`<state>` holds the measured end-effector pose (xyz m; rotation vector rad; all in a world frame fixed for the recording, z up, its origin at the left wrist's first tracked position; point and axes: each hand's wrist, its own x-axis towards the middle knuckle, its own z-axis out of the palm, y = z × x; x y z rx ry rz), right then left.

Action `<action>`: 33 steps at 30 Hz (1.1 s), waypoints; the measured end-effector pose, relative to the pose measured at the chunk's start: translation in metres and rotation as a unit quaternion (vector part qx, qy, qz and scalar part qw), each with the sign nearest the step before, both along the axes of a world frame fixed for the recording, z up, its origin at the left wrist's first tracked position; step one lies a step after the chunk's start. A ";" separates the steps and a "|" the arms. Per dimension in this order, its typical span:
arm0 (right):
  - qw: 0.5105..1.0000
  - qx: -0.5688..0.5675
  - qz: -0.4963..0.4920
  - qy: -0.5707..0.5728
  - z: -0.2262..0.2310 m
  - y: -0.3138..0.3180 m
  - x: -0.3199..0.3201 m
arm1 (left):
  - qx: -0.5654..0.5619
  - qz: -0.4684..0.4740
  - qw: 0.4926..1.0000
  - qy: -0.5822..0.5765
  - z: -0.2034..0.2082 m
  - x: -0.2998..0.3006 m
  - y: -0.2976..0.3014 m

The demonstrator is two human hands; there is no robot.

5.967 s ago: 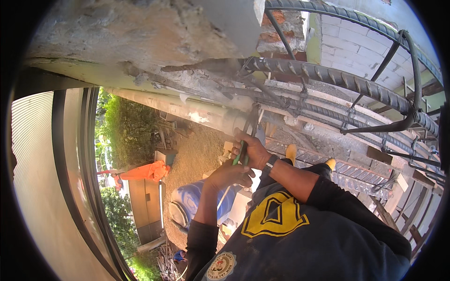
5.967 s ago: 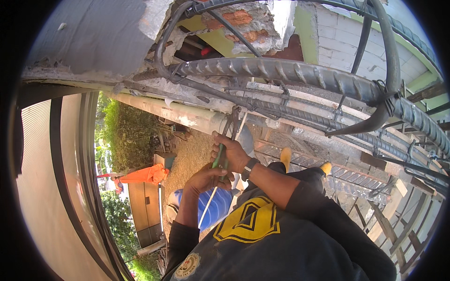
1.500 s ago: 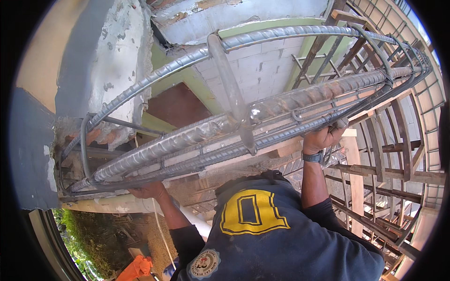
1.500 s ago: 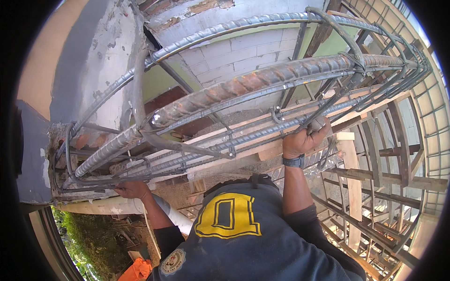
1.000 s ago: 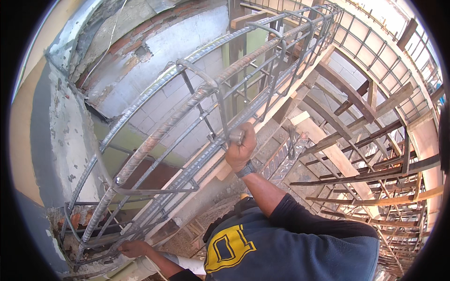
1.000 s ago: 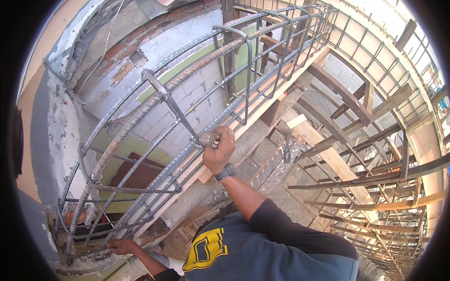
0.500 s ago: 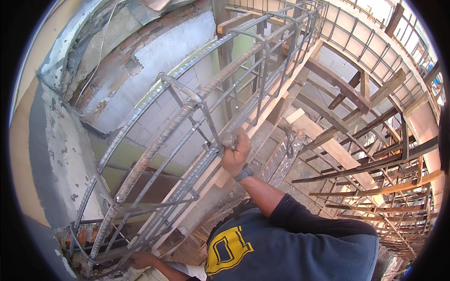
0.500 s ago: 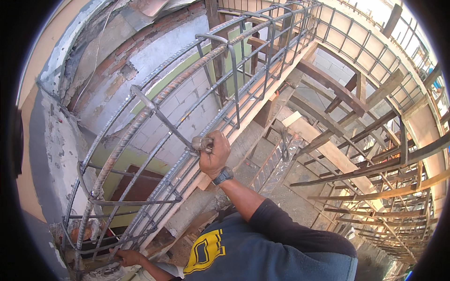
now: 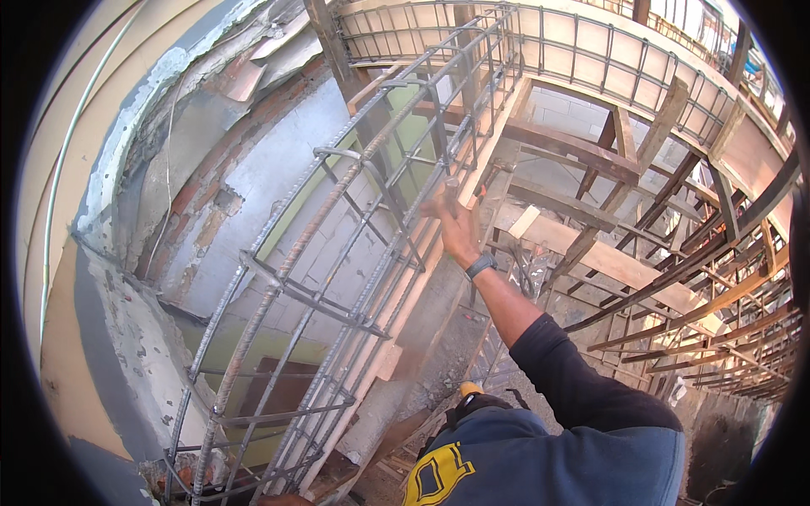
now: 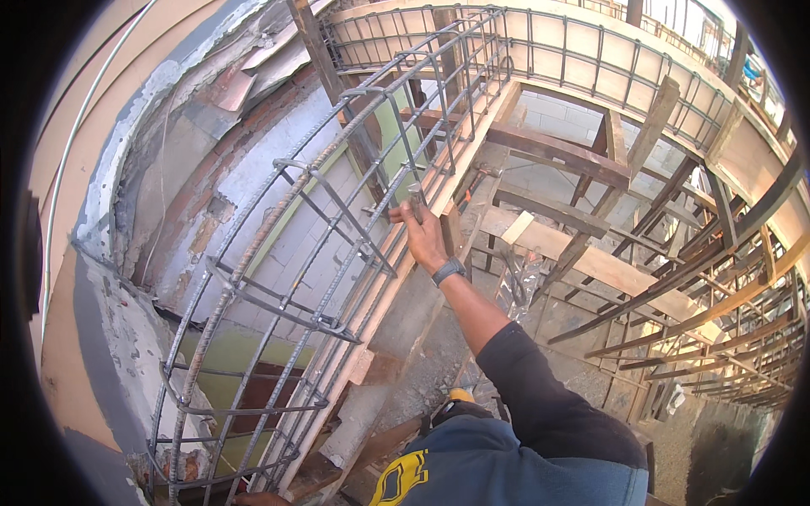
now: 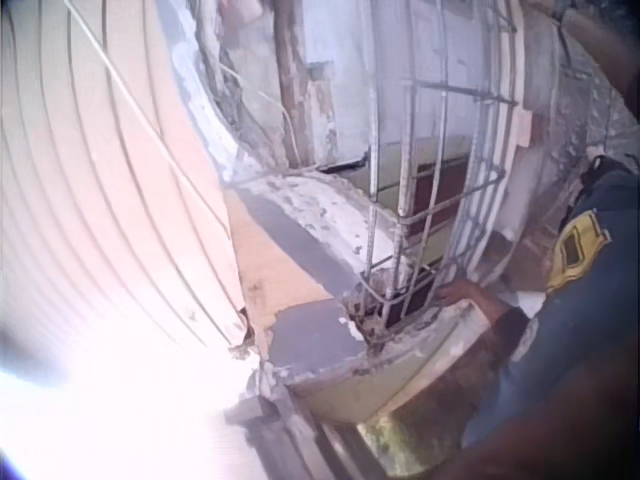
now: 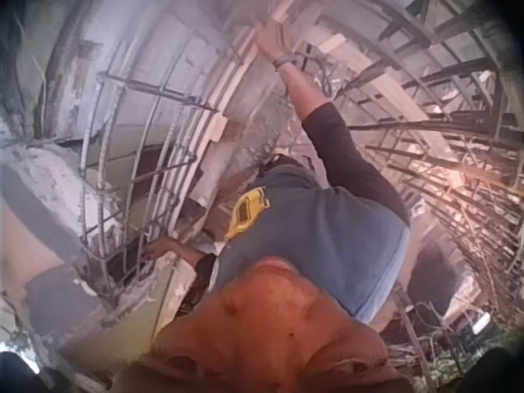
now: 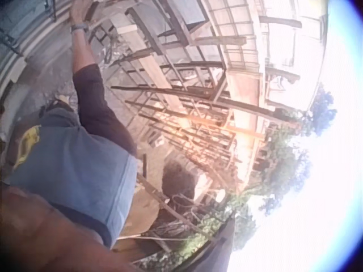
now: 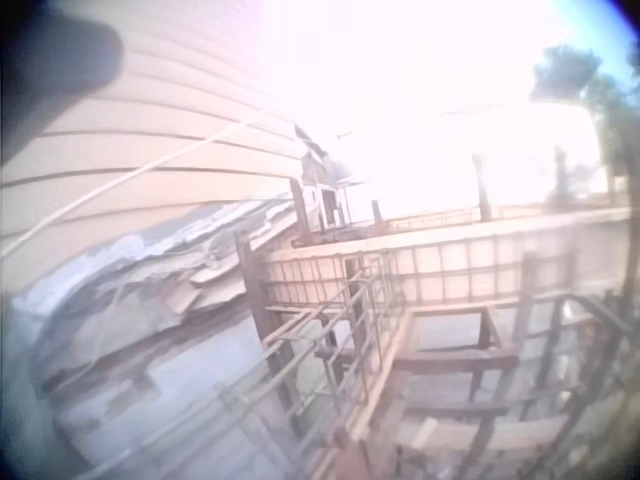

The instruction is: The person ties sections of rebar together using wire and a pair of pliers. They wrap the wire around the metal rods, twist it tightly with the tool, and cut the excess wire.

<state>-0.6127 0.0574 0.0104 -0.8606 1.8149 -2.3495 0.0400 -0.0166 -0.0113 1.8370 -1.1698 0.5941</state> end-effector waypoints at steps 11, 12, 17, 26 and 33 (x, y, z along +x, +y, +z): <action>0.918 -0.143 0.262 -0.261 0.059 0.007 0.074 | -0.082 0.061 0.963 -0.251 -0.063 0.115 -0.053; 0.919 -0.142 0.257 -0.261 0.057 0.007 0.074 | -0.081 0.056 0.963 -0.251 -0.069 0.111 -0.050; 0.930 -0.188 0.150 -0.279 0.057 -0.002 0.098 | -0.033 0.052 0.942 -0.329 -0.069 0.090 -0.030; 0.941 -0.207 0.045 -0.264 0.070 -0.010 0.106 | -0.148 0.006 0.980 -0.135 -0.109 0.122 -0.053; 0.978 -0.108 -0.020 -0.178 0.061 0.017 0.112 | -0.140 -0.061 0.952 0.266 0.004 0.010 -0.008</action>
